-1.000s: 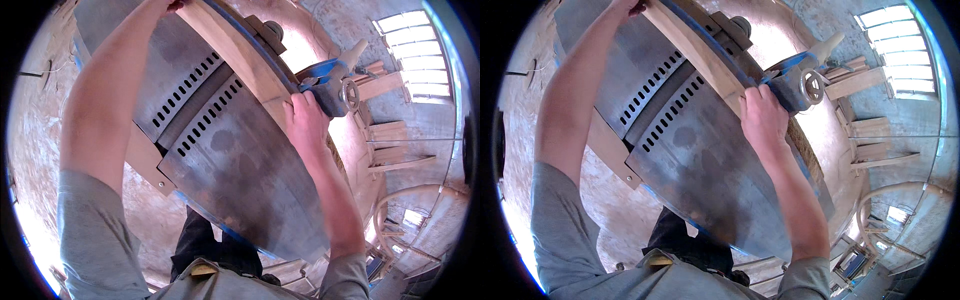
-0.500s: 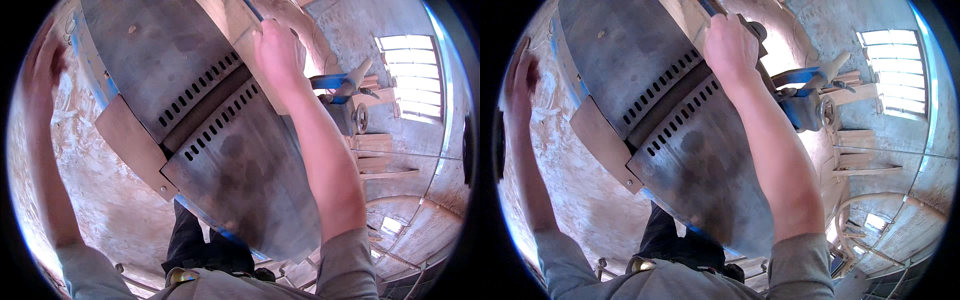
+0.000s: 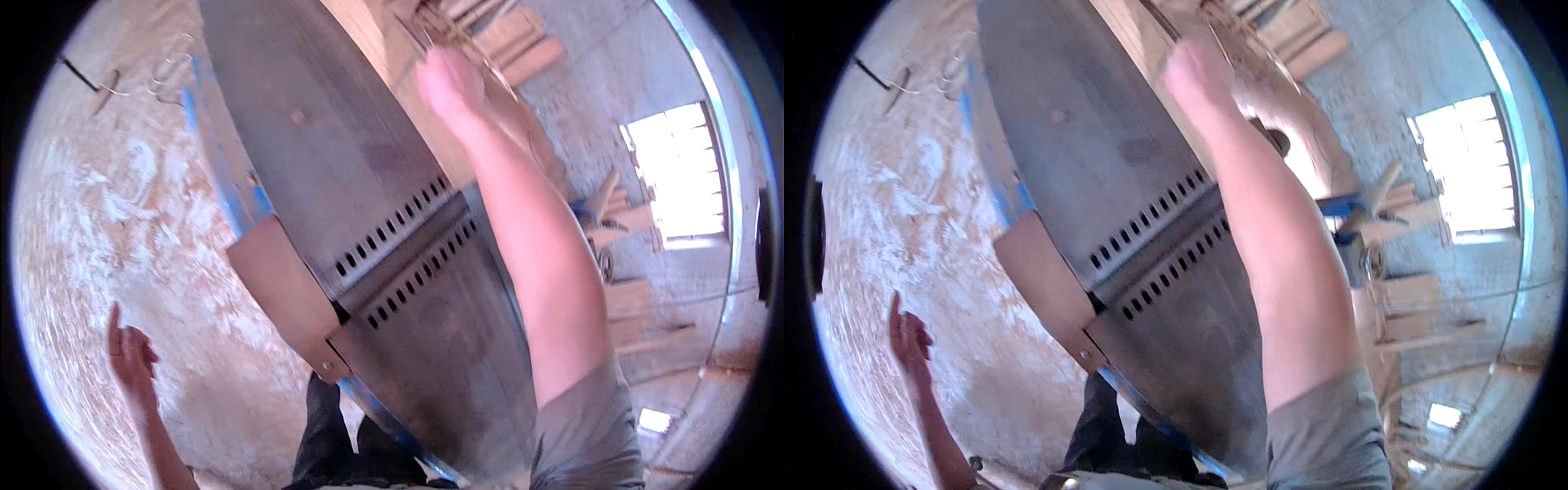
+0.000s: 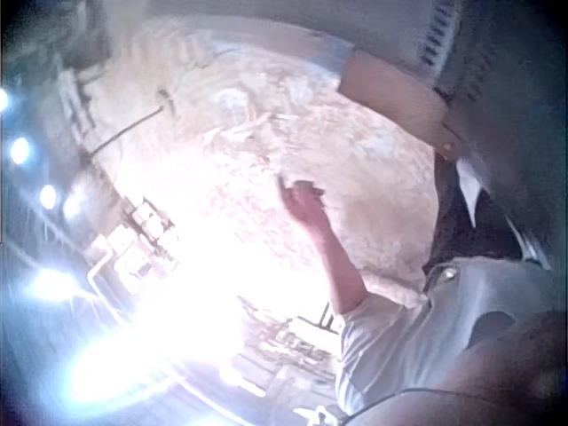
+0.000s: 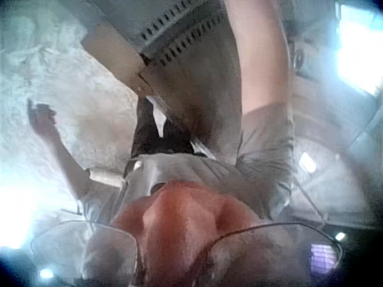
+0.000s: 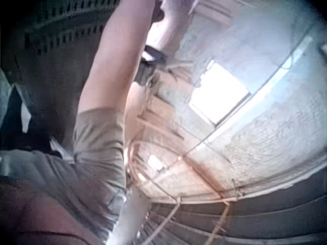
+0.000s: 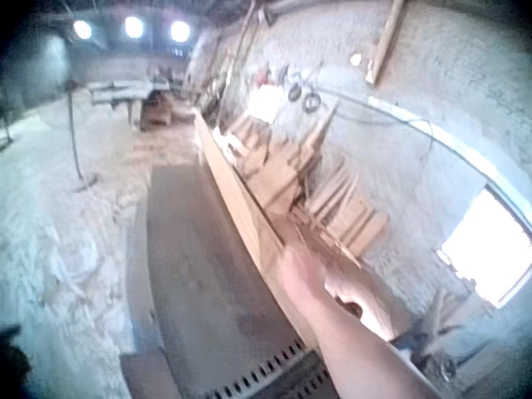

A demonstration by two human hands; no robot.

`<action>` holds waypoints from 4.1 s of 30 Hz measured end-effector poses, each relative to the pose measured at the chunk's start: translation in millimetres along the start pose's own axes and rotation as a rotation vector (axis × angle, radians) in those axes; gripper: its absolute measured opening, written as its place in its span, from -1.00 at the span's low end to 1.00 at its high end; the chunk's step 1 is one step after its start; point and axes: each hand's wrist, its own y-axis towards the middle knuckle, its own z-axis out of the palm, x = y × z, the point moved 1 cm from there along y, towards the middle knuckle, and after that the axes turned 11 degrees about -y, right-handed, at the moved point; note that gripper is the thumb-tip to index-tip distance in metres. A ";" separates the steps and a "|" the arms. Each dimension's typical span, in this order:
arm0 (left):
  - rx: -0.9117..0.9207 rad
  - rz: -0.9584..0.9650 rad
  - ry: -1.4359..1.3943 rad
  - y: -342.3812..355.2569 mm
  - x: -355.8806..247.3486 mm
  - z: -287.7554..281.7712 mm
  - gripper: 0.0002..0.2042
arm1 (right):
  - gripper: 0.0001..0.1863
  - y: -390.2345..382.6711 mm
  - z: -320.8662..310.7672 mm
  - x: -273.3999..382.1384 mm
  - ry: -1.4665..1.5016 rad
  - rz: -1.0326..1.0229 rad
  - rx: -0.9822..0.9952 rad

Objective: The person uses a jointer machine to smooth the edges of wooden boards, then uses a tape measure to check the length of boards on a table, and finally processes more boards through the jointer.

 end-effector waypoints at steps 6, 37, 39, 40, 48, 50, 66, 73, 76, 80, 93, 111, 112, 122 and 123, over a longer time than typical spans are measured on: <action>0.280 -0.083 -0.268 -63.7 -43.0 55.6 -0.53 | -0.73 -53.8 -48.6 -5.6 0.046 -0.048 0.050; 1.006 0.044 -0.695 -548.0 -181.9 244.6 -0.72 | -0.75 -1095.2 -281.1 -58.0 0.299 0.935 -0.125; 1.105 0.144 -0.727 -616.8 -212.5 260.3 -0.69 | -0.73 -1130.6 -255.6 -58.2 0.299 1.050 -0.205; 1.157 0.181 -0.756 -651.9 -223.9 265.2 -0.67 | -0.72 -1144.0 -238.6 -60.8 0.301 1.110 -0.211; 1.914 0.126 -0.898 -879.6 -238.2 350.7 -0.52 | -0.29 -1208.0 -337.1 -145.5 0.363 1.199 -0.573; 2.219 0.035 -0.834 -937.4 -218.0 391.6 -0.47 | -0.14 -1223.3 -388.1 -183.6 0.142 1.142 -0.736; 2.285 1.143 -0.304 -1343.7 -63.5 338.1 -0.68 | -0.47 -1446.0 -415.7 -342.5 0.734 1.475 -1.904; 2.599 1.688 -0.241 -1372.4 17.2 321.5 -0.38 | -0.53 -1602.7 -339.8 -291.6 0.445 1.753 -2.594; 2.436 1.929 -0.151 -1362.4 38.9 352.1 -0.39 | -0.53 -1681.7 -326.5 -278.0 0.448 1.784 -2.706; 2.335 1.954 -0.136 -1362.9 56.9 384.3 -0.53 | -0.53 -1771.4 -280.4 -264.0 0.506 1.918 -2.802; 2.625 1.590 0.674 -1416.1 72.9 461.5 -0.73 | -0.59 -1947.9 -207.6 -247.9 0.146 2.317 -2.819; 2.624 1.328 0.831 -1484.3 103.1 471.3 -0.74 | -0.59 -1973.0 -232.8 -252.3 0.365 3.202 -1.190; 2.599 1.309 0.855 -1492.7 94.0 459.5 -0.74 | -0.63 -1975.4 -235.3 -260.7 0.379 3.191 -1.253; 2.519 1.328 0.863 -1457.9 109.4 528.7 -0.67 | -0.69 -1976.0 -224.4 -258.8 0.151 3.193 -1.289; 2.527 1.300 0.814 -1459.9 110.4 529.0 -0.67 | -0.69 -1980.5 -228.3 -257.9 0.185 3.199 -1.267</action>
